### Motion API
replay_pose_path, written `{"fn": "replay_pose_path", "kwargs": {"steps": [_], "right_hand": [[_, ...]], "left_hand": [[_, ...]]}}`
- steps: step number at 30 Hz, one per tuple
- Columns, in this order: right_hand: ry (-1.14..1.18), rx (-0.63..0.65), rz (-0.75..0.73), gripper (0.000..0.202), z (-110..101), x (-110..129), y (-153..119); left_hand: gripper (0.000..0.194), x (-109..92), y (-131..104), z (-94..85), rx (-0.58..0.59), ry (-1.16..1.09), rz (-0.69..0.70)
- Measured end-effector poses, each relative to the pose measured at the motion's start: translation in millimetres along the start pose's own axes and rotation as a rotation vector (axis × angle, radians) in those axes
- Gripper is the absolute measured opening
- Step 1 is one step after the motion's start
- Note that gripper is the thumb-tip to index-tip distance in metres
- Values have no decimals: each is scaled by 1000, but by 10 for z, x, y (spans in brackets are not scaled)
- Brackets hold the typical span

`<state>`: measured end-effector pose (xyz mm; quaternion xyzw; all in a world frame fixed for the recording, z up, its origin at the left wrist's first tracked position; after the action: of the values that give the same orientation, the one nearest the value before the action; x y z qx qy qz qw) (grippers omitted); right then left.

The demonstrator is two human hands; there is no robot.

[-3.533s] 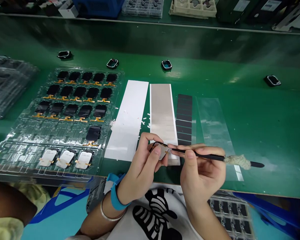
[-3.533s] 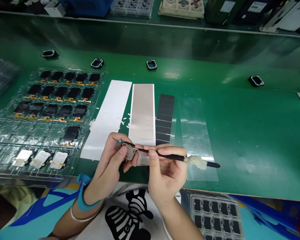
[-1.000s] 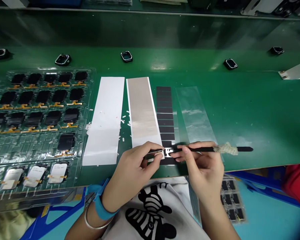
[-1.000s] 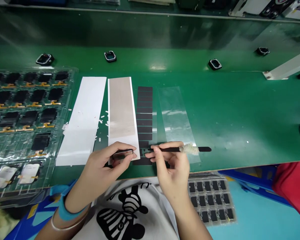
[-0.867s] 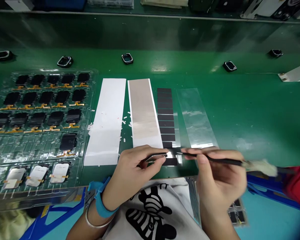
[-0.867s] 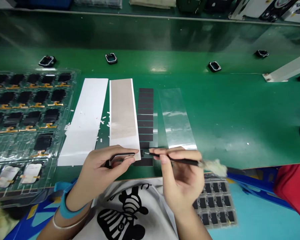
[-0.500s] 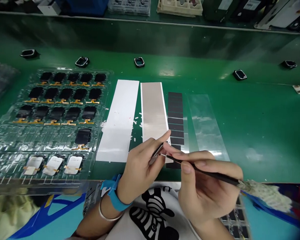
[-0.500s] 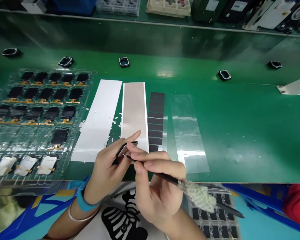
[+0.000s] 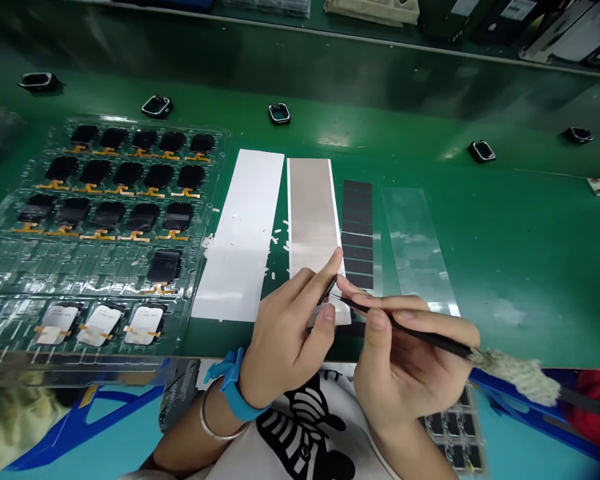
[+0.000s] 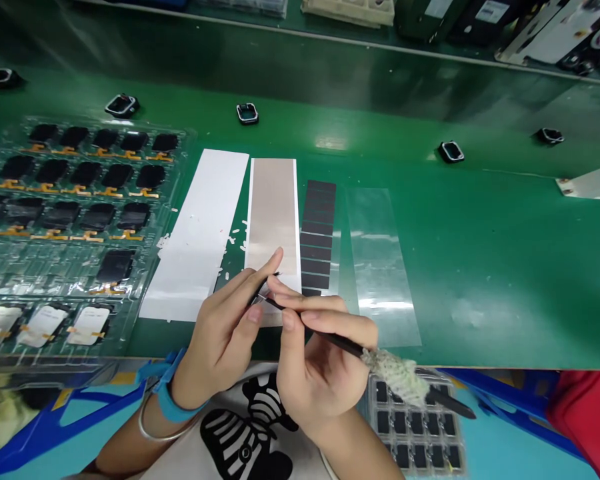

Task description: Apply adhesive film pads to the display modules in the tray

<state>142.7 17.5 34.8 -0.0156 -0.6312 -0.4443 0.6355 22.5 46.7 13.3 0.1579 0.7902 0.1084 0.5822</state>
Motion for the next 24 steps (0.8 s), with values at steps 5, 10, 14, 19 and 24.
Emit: {"fn": "replay_pose_path", "kwargs": {"steps": [5, 10, 14, 19, 24], "right_hand": [[1, -8, -4, 37, 7, -7, 0], [-6, -22, -5, 37, -11, -20, -6], [19, -45, 13, 34, -17, -31, -8], [10, -32, 25, 35, -2, -43, -24], [3, -31, 22, 35, -2, -50, -26]], "left_hand": [[50, 5, 1, 5, 3, 5, -17], [50, 3, 4, 9, 2, 23, -12], [50, 4, 6, 15, 15, 42, -20], [50, 12, 6, 19, 22, 40, -31], [50, 11, 5, 18, 22, 42, -31]]}}
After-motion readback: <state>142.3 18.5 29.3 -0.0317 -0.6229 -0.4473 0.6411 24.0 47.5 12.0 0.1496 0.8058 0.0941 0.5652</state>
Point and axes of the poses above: each hand's wrist, its own y-axis towards the middle knuckle, its own z-axis out of the palm, x = y × z, the point moved 5 cm from there along y, towards the middle knuckle, and after that the axes turned 13 degrees about -x, right-handed, at the moved point
